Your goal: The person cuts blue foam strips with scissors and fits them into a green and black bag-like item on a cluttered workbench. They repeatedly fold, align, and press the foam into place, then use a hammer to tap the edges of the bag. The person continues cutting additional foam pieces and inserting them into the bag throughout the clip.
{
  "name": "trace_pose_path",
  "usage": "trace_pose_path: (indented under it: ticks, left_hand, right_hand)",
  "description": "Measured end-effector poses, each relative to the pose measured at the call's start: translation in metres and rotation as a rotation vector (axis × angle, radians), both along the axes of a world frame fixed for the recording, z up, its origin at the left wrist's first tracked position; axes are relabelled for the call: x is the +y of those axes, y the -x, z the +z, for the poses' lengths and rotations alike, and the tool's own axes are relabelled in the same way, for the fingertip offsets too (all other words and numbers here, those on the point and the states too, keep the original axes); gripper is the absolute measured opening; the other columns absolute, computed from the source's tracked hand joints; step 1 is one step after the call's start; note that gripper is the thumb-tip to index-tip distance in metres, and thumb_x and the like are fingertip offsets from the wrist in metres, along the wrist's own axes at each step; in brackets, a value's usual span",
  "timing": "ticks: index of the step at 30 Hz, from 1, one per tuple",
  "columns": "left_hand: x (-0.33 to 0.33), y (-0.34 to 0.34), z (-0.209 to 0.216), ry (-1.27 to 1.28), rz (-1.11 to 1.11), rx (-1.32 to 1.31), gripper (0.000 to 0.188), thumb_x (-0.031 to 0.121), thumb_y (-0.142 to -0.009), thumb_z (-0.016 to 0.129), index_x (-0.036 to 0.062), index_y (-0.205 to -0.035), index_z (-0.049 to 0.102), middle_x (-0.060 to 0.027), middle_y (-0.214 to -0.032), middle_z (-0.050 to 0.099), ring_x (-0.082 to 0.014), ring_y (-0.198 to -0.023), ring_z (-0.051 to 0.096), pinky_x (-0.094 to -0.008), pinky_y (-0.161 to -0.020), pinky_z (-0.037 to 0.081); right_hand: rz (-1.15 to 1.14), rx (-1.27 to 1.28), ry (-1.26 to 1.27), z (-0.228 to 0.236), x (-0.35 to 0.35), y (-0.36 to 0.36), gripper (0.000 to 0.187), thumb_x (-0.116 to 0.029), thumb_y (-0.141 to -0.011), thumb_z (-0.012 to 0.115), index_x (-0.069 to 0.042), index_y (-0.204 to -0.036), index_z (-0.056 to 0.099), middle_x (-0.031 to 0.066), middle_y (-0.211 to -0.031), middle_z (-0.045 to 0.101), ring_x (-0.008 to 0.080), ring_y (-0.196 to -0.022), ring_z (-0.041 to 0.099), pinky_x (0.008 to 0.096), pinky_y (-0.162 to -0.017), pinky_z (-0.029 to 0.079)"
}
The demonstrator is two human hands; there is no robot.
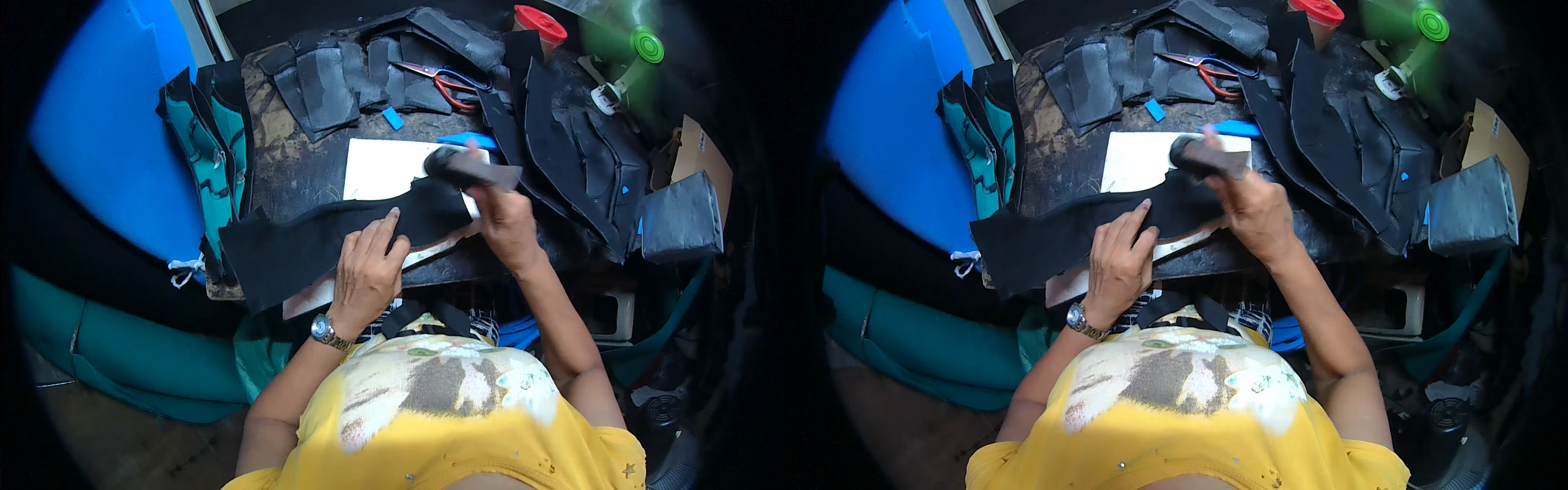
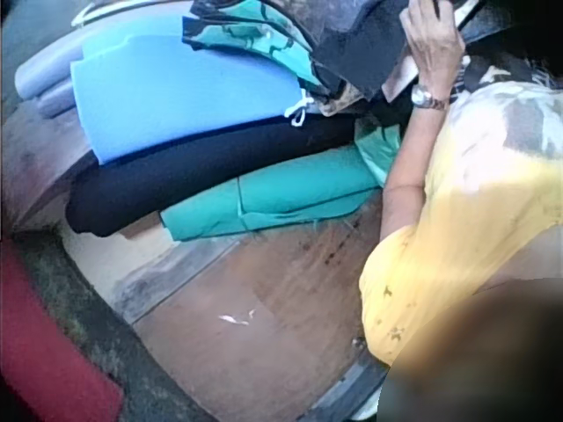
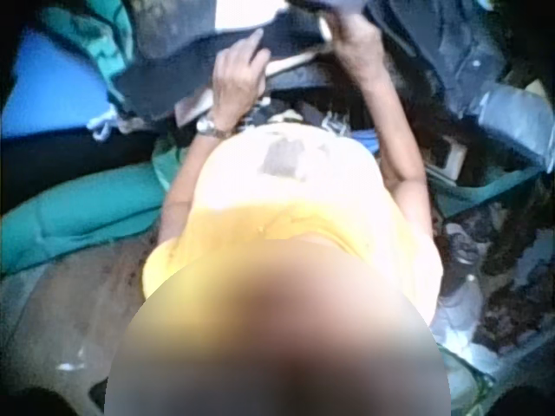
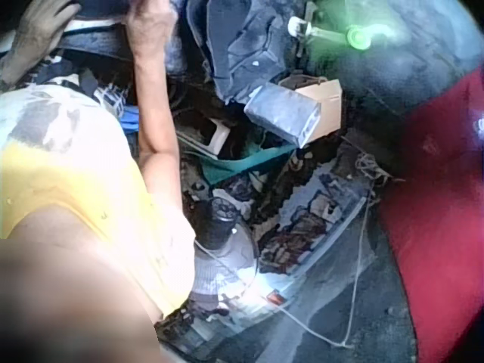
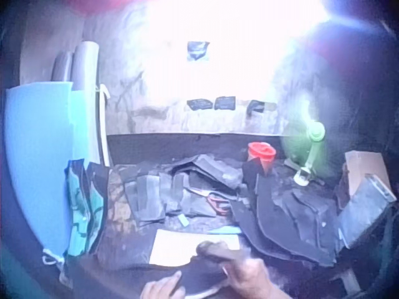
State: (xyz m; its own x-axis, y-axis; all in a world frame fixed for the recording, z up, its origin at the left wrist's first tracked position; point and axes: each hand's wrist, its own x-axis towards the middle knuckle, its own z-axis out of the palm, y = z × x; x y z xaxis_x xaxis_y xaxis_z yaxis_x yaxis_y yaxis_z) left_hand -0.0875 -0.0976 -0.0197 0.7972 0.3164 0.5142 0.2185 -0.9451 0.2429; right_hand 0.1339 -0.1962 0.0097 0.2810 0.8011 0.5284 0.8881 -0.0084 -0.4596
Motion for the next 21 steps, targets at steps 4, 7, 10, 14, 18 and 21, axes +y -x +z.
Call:
trace_pose_path:
  ticks: [4, 7, 10, 14, 18, 21]
  left_hand:
    - [0.002, -0.004, 0.003, 0.038, 0.011, 0.011, 0.026, 0.003, -0.082, 0.067, 0.0009, -0.108, 0.064, -0.0189, -0.13, 0.062, -0.0316, -0.114, 0.06, -0.0422, -0.093, 0.045]
    - [0.001, -0.006, 0.004, 0.043, 0.014, 0.027, 0.034, 0.004, -0.082, 0.067, 0.0007, -0.116, 0.065, -0.0182, -0.129, 0.062, -0.0305, -0.112, 0.059, -0.0415, -0.092, 0.045]
    - [0.003, -0.005, 0.006, 0.045, -0.007, 0.066, 0.044, 0.005, -0.081, 0.068, 0.0007, -0.124, 0.066, -0.0176, -0.128, 0.063, -0.0296, -0.11, 0.059, -0.041, -0.091, 0.044]
    - [0.01, -0.001, 0.007, 0.052, -0.069, 0.082, 0.042, 0.006, -0.08, 0.068, 0.0009, -0.122, 0.066, -0.0175, -0.128, 0.063, -0.0283, -0.111, 0.058, -0.0409, -0.091, 0.044]
    - [0.014, 0.007, 0.01, 0.07, -0.119, 0.105, 0.044, 0.006, -0.08, 0.069, 0.0016, -0.123, 0.067, -0.0163, -0.13, 0.063, -0.0279, -0.114, 0.058, -0.0412, -0.092, 0.044]
    - [0.013, 0.008, 0.008, 0.081, -0.108, 0.09, 0.045, 0.004, -0.079, 0.07, 0.0023, -0.124, 0.067, -0.0155, -0.131, 0.063, -0.0281, -0.116, 0.059, -0.0416, -0.092, 0.044]
  right_hand:
    - [-0.141, -0.164, 0.217, 0.002, 0.009, 0.003, 0.039, -0.023, -0.097, 0.064, -0.016, -0.136, 0.058, 0.0173, -0.09, 0.069, 0.0386, -0.071, 0.068, 0.0458, -0.058, 0.054]
    - [-0.005, 0.063, -0.087, 0.004, 0.001, 0.0, 0.044, -0.019, -0.098, 0.062, -0.019, -0.142, 0.054, 0.0171, -0.095, 0.07, 0.0377, -0.074, 0.069, 0.0454, -0.06, 0.055]
    - [-0.045, 0.074, 0.301, 0.007, -0.016, -0.001, 0.023, -0.022, -0.098, 0.064, -0.01, -0.116, 0.068, 0.0155, -0.095, 0.071, 0.036, -0.074, 0.069, 0.0442, -0.064, 0.055]
    - [-0.158, -0.021, 0.246, 0.008, -0.033, 0.001, 0.037, -0.012, -0.101, 0.056, -0.007, -0.138, 0.057, 0.02, -0.132, 0.062, 0.0426, -0.099, 0.067, 0.0404, -0.084, 0.056]
    - [-0.192, 0.091, 0.361, 0.003, -0.032, 0.006, 0.03, -0.013, -0.098, 0.061, -0.009, -0.128, 0.063, 0.0189, -0.122, 0.067, 0.0385, -0.094, 0.07, 0.0425, -0.078, 0.057]
    - [-0.253, 0.05, 0.158, 0.004, -0.032, 0.005, 0.029, -0.008, -0.099, 0.06, -0.005, -0.128, 0.062, 0.0176, -0.131, 0.064, 0.0374, -0.108, 0.068, 0.0384, -0.09, 0.055]
